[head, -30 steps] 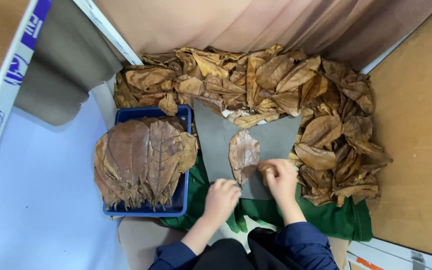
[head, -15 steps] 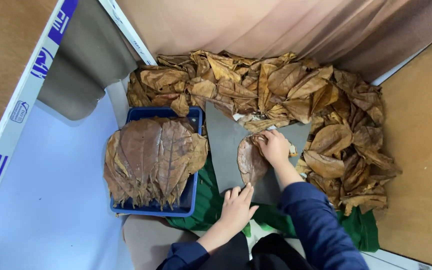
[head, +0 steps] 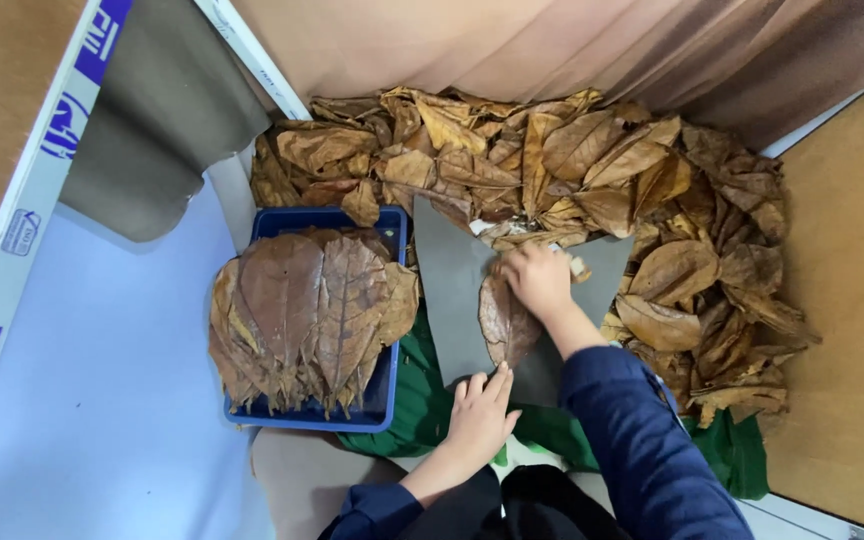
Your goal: A person picks up dried leaves from a pile, smooths them out on a grey board, and stacks them neatly into a blue plastic bin.
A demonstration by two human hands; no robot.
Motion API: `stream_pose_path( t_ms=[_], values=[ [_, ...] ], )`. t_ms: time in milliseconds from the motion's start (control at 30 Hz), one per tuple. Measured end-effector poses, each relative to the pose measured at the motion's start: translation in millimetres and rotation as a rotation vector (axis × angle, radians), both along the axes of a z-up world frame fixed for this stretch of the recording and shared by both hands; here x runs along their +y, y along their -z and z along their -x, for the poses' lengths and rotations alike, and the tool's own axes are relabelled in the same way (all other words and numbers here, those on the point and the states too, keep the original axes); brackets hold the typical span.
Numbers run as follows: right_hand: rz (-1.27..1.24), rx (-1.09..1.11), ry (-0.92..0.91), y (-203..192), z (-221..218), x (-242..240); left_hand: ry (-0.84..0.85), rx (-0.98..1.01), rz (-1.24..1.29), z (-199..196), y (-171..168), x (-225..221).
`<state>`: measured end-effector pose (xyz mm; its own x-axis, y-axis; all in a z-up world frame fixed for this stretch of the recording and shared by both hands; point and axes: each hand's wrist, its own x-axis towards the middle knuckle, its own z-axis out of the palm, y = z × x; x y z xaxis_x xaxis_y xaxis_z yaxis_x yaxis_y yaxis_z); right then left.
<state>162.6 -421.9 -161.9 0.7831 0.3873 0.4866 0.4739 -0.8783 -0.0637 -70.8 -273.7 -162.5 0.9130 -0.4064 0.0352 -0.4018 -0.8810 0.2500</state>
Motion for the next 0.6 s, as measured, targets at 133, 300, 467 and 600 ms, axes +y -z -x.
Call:
stream_pose_path(
  t_ms=[133, 300, 467, 600],
  values=[
    [-0.174, 0.185, 0.021, 6, -7, -10, -0.010, 0.004, 0.046, 0, 1, 0],
    [-0.307, 0.297, -0.416, -51, 71, -25, -0.007, 0.017, 0.020, 0, 10, 1],
    [0.021, 0.180, -0.527, 8, 69, -28, 0.006, 0.025, 0.009, 1, 5, -1],
    [0.022, 0.112, -0.276, -3, 18, 1, -0.003, 0.039, 0.019, 0, 7, -1]
  ],
)
